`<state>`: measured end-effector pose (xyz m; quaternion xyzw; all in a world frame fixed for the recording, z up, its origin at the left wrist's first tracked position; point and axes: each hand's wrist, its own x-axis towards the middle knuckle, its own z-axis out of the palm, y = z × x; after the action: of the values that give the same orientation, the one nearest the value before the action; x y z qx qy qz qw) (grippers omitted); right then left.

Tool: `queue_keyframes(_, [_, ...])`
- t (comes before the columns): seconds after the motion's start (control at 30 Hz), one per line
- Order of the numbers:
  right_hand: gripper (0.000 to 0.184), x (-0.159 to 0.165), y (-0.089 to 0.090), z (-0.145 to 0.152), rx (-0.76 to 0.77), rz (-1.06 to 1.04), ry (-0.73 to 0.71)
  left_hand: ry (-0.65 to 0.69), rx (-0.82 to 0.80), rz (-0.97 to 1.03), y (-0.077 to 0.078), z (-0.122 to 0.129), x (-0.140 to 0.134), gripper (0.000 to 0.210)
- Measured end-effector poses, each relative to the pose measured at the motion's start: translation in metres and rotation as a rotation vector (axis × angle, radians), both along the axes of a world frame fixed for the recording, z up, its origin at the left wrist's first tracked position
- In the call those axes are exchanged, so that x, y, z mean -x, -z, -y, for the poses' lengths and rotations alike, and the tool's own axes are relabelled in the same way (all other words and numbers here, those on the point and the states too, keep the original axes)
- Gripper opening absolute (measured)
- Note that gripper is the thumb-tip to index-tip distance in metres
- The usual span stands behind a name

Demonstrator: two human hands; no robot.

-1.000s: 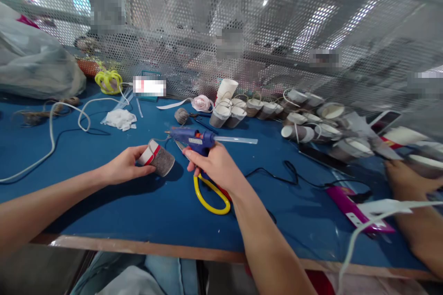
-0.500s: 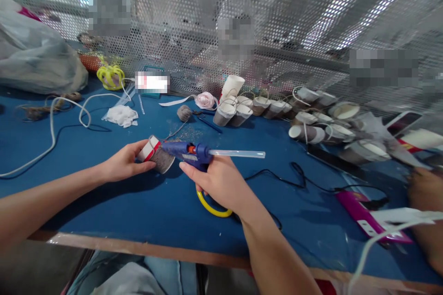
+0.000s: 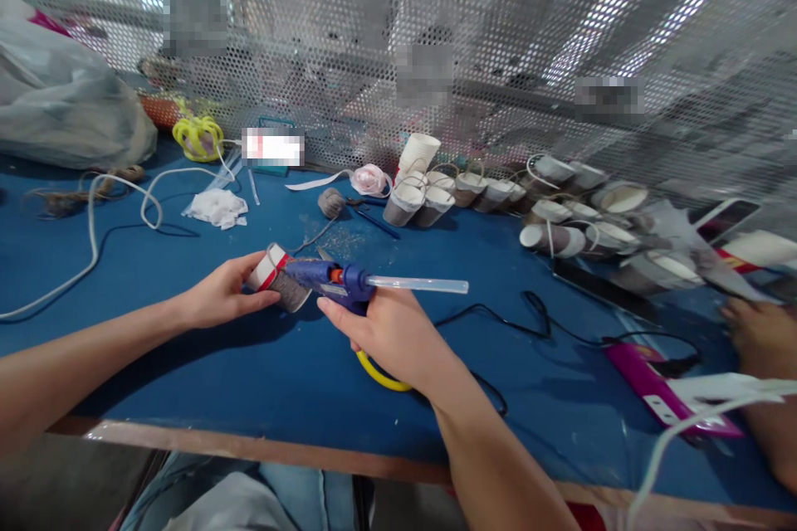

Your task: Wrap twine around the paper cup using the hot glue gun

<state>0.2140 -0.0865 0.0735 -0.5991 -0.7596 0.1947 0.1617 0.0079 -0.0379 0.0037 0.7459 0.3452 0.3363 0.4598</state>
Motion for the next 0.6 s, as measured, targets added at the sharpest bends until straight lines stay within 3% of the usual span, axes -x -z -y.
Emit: queue_keyframes(0.6, [0.040, -0.0008, -0.0009, 0.0009, -0.047, 0.032, -0.005, 0.005, -0.047, -0.107, -0.0011, 0.0001, 0.0017, 0.033])
